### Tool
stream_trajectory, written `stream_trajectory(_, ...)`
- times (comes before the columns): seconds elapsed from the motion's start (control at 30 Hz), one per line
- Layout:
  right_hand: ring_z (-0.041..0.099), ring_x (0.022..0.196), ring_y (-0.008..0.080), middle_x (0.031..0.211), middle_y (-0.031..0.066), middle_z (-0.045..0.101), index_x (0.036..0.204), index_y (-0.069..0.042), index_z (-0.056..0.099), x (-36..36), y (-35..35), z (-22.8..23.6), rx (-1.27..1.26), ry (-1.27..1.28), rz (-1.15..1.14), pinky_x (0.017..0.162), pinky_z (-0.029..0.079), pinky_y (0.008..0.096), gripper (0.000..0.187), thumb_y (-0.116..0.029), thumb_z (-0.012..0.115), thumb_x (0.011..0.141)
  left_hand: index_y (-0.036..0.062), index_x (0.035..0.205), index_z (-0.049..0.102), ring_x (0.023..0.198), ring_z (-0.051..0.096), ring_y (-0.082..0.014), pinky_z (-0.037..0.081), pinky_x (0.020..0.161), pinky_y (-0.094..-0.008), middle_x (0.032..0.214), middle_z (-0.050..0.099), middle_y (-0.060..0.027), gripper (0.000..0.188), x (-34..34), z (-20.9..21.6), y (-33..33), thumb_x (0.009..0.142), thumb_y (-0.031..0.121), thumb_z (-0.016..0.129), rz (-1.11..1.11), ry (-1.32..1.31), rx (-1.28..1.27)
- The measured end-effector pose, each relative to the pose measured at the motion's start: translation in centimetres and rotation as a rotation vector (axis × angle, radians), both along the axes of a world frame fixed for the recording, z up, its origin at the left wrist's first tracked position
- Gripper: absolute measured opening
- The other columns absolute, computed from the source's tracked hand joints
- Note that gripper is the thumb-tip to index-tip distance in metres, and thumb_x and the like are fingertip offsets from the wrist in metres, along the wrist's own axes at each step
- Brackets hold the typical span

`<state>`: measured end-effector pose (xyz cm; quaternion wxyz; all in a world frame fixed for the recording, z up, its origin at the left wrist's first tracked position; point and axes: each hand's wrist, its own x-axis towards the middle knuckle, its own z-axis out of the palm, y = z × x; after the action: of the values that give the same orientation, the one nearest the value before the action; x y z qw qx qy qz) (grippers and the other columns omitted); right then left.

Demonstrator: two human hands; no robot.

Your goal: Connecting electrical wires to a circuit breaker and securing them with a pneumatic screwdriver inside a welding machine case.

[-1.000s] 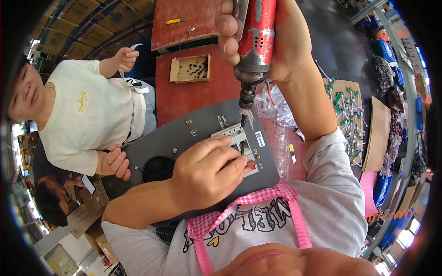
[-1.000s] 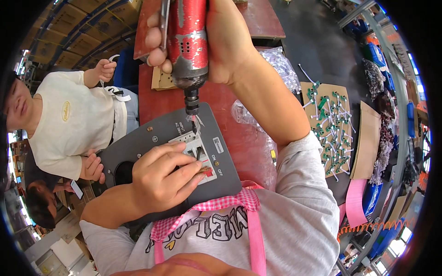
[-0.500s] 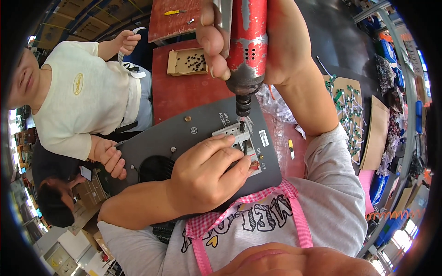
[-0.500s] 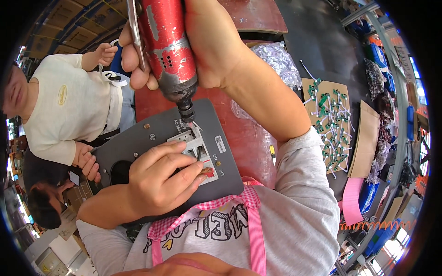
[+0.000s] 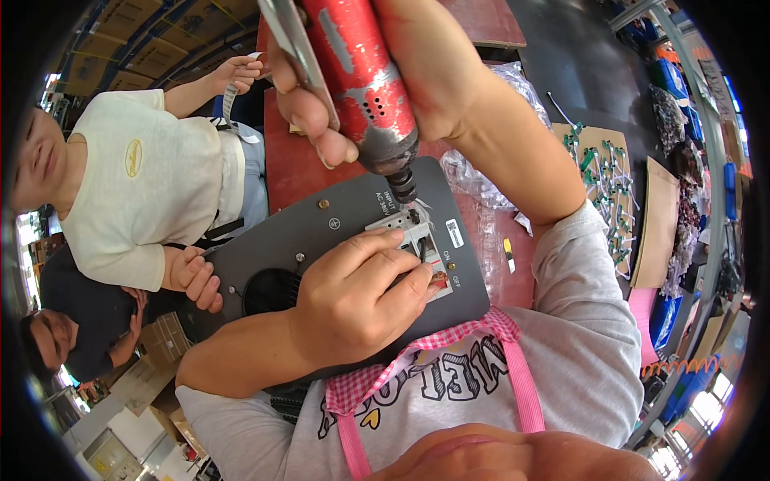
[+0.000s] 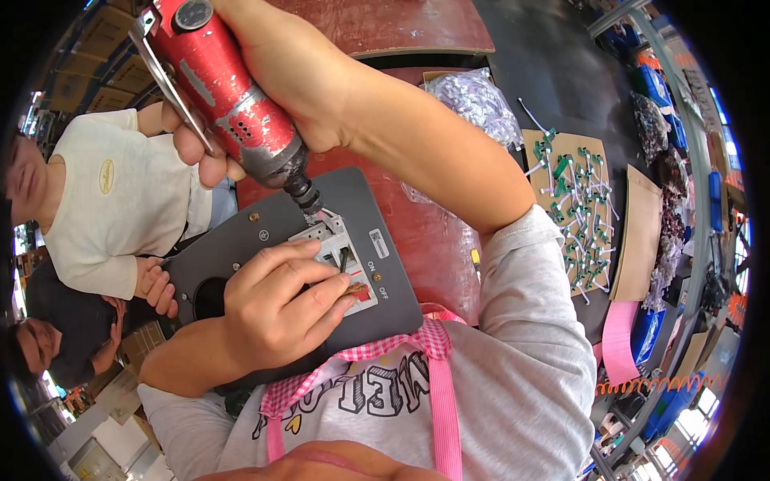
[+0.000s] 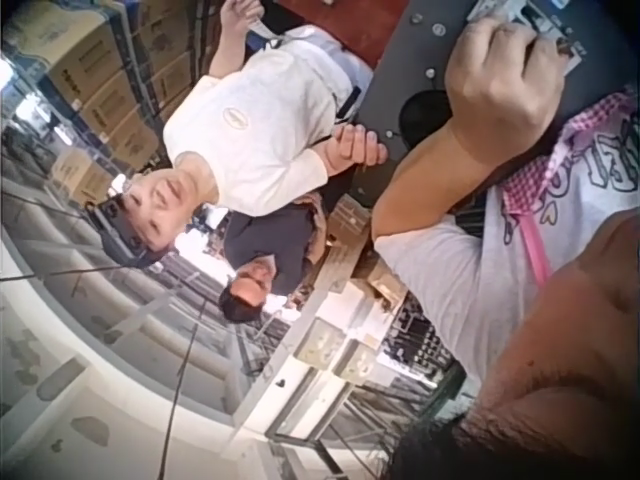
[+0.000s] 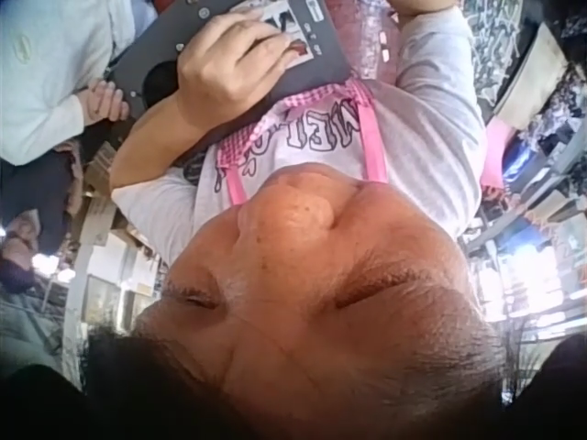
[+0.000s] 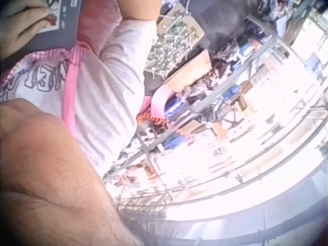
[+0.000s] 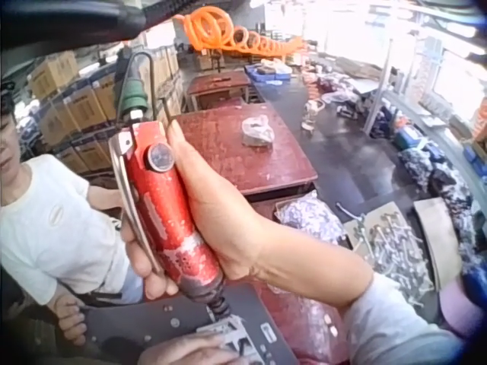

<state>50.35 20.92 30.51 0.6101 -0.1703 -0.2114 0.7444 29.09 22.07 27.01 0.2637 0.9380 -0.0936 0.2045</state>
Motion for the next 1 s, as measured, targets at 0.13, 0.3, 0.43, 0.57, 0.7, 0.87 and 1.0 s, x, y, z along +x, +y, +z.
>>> stream_trajectory(0.13,0.068,0.056,0.0272,0.074,0.0187,0.067,0.091,0.006,0.062,-0.4,0.3,-0.3,0.070,-0.363,-0.199,0.047,0.056,0.0333,0.079,-0.063,0.023,0.096,0.0040,0.086,0.071,0.084,0.066,-0.0279,0.057,0.077,-0.0356,0.081,0.066,-0.0042,0.024,0.0,0.0,0.0,0.065,0.009,0.080,0.006,0.000,0.000)
stream_trajectory(0.3,0.063,0.047,0.0287,0.062,0.0169,0.060,0.087,0.002,0.060,-0.1,0.4,-0.4,-0.053,-0.059,-0.048,0.041,0.054,0.0346,0.094,-0.083,0.021,0.086,0.0045,0.086,0.070,0.084,0.066,-0.0277,0.056,0.075,-0.0344,0.080,0.066,-0.0038,0.023,0.0,-0.3,0.2,0.065,0.009,0.080,-0.004,-0.017,0.019)
stream_trajectory(0.43,0.064,0.057,0.0252,0.074,0.0142,0.064,0.094,0.003,0.059,-0.1,-0.4,-0.4,0.047,-0.377,-0.199,0.050,0.053,0.0342,0.071,-0.057,0.021,0.098,0.0058,0.085,0.070,0.085,0.065,-0.0270,0.055,0.074,-0.0334,0.081,0.066,-0.0029,0.022,0.1,-0.2,0.2,0.066,0.010,0.080,-0.006,-0.029,0.054)
stream_trajectory(0.57,0.061,0.046,0.0287,0.061,0.0168,0.059,0.086,0.002,0.060,0.2,0.4,-0.9,0.092,0.046,0.000,0.041,0.054,0.0355,0.092,-0.082,0.022,0.086,0.0068,0.085,0.070,0.086,0.065,-0.0267,0.054,0.074,-0.0335,0.082,0.066,-0.0026,0.021,0.1,-0.1,0.1,0.067,0.011,0.080,0.008,-0.024,0.061)
stream_trajectory(0.7,0.055,0.055,0.0237,0.070,0.0116,0.055,0.093,-0.001,0.055,0.6,0.3,-1.6,0.191,-0.073,-0.019,0.048,0.048,0.0348,0.069,-0.064,0.027,0.093,0.0075,0.087,0.070,0.086,0.065,-0.0270,0.054,0.074,-0.0337,0.083,0.066,-0.0025,0.022,0.2,-0.2,0.1,0.067,0.011,0.079,-0.012,-0.020,0.059)
stream_trajectory(0.87,0.067,0.054,0.0340,0.068,0.0216,0.064,0.088,0.003,0.061,0.9,0.2,-0.4,0.014,0.038,0.017,0.042,0.056,0.0386,0.093,-0.083,0.024,0.085,0.0077,0.088,0.069,0.083,0.064,-0.0269,0.055,0.072,-0.0336,0.083,0.065,-0.0026,0.024,0.2,-0.3,0.4,0.067,0.011,0.079,-0.015,-0.039,0.069)
stream_trajectory(1.0,0.067,0.060,0.0391,0.075,0.0201,0.067,0.097,0.001,0.061,3.2,-1.9,0.1,0.169,0.126,-0.187,0.050,0.056,0.0466,0.088,-0.079,0.027,0.088,0.0081,0.084,0.067,0.082,0.061,-0.0269,0.051,0.075,-0.0359,0.082,0.065,-0.0035,0.023,0.4,-0.2,0.8,0.066,0.010,0.080,-0.022,0.014,-0.014)
